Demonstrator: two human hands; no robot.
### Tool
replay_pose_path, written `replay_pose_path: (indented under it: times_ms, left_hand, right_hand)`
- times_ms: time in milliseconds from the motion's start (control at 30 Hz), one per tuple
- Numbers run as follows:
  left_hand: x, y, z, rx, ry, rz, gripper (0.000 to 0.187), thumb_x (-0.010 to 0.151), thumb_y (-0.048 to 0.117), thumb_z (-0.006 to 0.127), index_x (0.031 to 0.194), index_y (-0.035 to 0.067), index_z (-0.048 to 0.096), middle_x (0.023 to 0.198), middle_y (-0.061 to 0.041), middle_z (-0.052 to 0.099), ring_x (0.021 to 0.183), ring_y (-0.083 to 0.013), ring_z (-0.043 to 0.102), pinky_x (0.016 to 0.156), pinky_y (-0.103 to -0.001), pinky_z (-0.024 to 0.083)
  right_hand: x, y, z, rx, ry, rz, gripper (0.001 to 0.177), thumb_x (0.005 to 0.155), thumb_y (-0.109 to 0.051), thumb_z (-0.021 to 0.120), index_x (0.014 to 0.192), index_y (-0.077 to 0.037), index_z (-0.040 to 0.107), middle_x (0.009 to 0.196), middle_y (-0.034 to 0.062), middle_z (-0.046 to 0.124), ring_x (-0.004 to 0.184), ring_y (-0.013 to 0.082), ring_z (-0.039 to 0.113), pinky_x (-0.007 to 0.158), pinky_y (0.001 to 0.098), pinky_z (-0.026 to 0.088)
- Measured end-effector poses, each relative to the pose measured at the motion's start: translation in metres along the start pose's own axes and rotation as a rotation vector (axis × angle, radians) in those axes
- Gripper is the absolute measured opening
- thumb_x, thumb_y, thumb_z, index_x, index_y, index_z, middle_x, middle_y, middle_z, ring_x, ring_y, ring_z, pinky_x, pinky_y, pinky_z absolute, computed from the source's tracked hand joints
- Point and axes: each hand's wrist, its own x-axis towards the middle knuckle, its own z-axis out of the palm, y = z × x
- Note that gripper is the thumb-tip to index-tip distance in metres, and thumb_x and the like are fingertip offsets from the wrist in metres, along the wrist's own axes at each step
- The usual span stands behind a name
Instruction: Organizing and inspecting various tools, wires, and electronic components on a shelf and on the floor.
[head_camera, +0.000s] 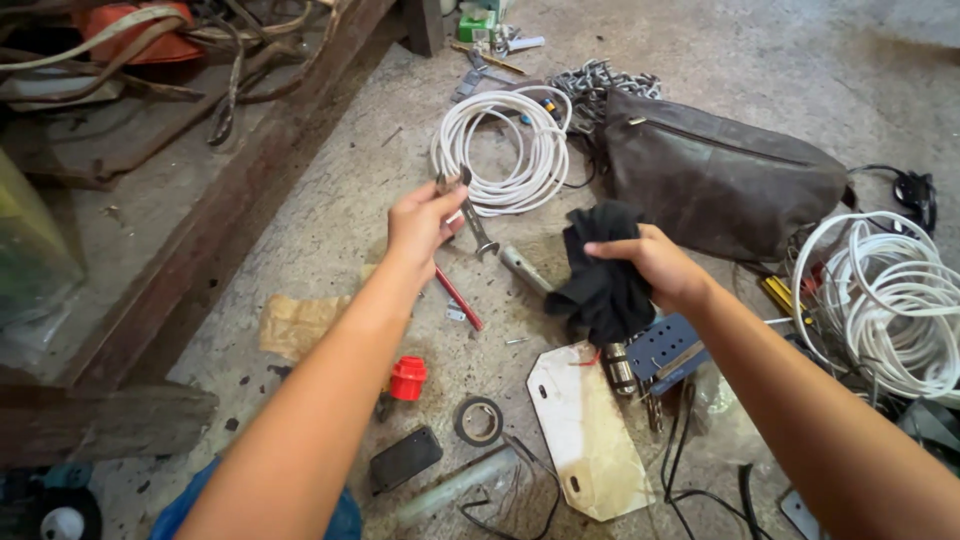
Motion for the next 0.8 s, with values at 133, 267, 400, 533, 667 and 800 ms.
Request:
replay_pose_path:
  times_ms: [133,267,400,533,667,800]
  left_hand:
    - [0.001,-0.007,-0.001,-0.029,-0.015,-0.037,0.019,0.090,0.014,0.077,0.107,0.008,0.074,0.094,0.001,0.071,0.080,-0.0092,0.064,0.077,-0.027,0.058]
    - [-0.003,0.002,0.019,-0.160,0.051,-0.093,0.018,0.090,0.013,0.074,0.107,0.008,0.073,0.099,-0.002,0.073,0.083,-0.0129,0.067,0.078,-0.030,0.059]
    - [-0.003,0.001,0.035,-0.203,0.066,-0.054,0.019,0.090,0.012,0.073,0.108,0.006,0.071,0.101,-0.005,0.072,0.087,-0.0157,0.069,0.080,-0.032,0.061]
    - [-0.005,0.004,0.039,-0.226,-0.025,-0.046,0.021,0.091,0.013,0.074,0.111,0.007,0.070,0.101,-0.004,0.071,0.089,-0.0164,0.069,0.079,-0.034,0.060]
    - [-0.009,-0.003,0.035,-0.188,0.013,-0.118,0.019,0.088,0.016,0.075,0.105,0.010,0.069,0.099,-0.004,0.070,0.091,-0.0187,0.071,0.077,-0.035,0.058]
    - [-0.003,-0.020,0.023,-0.237,0.035,-0.199,0.018,0.087,0.016,0.077,0.101,0.011,0.067,0.100,-0.004,0.070,0.092,-0.0180,0.069,0.081,-0.036,0.057]
  right_hand:
    - [0.010,0.016,-0.017,0.078,0.065,0.044,0.026,0.085,-0.010,0.066,0.109,0.000,0.069,0.098,0.0088,0.075,0.087,0.0224,0.072,0.083,0.0390,0.056]
    - [0.000,0.008,0.002,0.232,-0.001,0.173,0.040,0.073,-0.016,0.055,0.108,-0.005,0.070,0.100,0.0073,0.078,0.094,0.0225,0.072,0.090,0.0404,0.055]
    - [0.002,0.000,0.010,0.479,-0.247,0.112,0.034,0.076,-0.016,0.062,0.107,-0.002,0.068,0.100,0.0095,0.076,0.092,0.0231,0.074,0.090,0.0408,0.057]
    - [0.002,-0.014,0.024,0.409,-0.098,-0.002,0.022,0.094,-0.011,0.065,0.112,0.001,0.068,0.104,0.0086,0.074,0.090,0.0178,0.073,0.087,0.0336,0.058]
    - [0.016,-0.005,0.015,0.247,0.010,-0.134,0.015,0.097,-0.011,0.066,0.104,0.002,0.069,0.096,0.0088,0.074,0.081,0.0168,0.073,0.076,0.0309,0.060]
    - [0.024,0.001,0.013,0.102,0.012,-0.176,0.019,0.098,-0.017,0.070,0.101,0.002,0.069,0.089,0.0063,0.071,0.073,0.0149,0.068,0.066,0.0305,0.057]
